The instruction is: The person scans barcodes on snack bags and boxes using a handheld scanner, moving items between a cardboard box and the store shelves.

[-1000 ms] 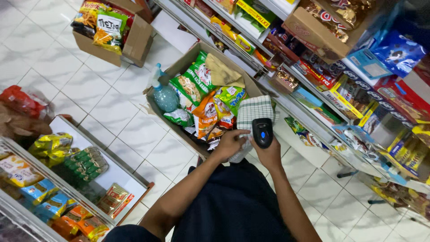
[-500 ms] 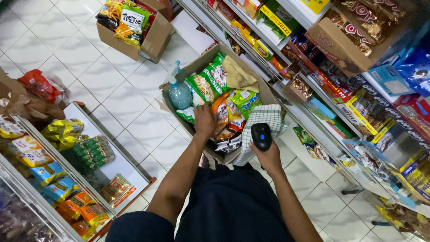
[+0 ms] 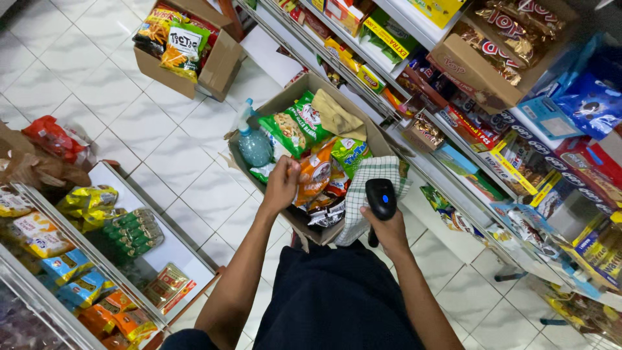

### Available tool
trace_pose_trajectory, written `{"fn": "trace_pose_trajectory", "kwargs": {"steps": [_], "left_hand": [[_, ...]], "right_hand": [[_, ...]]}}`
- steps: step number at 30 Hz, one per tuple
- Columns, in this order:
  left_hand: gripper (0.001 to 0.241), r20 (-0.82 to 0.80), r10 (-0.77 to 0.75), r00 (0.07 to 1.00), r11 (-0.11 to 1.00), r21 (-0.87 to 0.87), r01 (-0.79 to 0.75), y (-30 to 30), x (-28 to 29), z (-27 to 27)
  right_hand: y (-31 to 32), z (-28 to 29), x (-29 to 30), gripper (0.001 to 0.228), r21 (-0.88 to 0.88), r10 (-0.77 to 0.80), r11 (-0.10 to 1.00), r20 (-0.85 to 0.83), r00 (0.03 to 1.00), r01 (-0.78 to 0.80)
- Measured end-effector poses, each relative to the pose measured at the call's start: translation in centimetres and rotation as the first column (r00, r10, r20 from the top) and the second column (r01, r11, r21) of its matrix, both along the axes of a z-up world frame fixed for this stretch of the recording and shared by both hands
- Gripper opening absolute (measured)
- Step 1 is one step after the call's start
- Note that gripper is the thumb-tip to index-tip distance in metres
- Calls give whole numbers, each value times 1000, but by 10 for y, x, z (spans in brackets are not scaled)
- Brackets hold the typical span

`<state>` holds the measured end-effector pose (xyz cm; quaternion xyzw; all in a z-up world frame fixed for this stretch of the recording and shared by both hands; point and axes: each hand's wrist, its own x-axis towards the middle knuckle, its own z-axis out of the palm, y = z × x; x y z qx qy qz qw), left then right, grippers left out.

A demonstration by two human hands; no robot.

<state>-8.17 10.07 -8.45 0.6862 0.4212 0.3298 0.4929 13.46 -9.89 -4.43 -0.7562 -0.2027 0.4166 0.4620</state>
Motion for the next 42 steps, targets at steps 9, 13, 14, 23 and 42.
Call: {"fn": "trace_pose_trajectory", "kwargs": {"steps": [9,13,14,23,42], "left_hand": [[19,476,192,858,935,-353,-13,-12,29,59],[18,540,405,738,727,-679,98,-9,52,62],[19,512,457,727,681,-728,84,-8,55,61],[61,261,75,962,502,-844,189,-53,47,41],[49,391,-25,920,652,-691,311,-31,34,49]], "right_hand": [[25,7,9,51,174,160,967,148,976,-185],[22,4,9,54,364,213,916,-89,973,-167],[23,5,7,59,399,188,911,-179,966,-104],[20,23,3,49,127,-94,983,-254,963,130],[15,38,0,67,242,21,963,-504,863,118]]}}
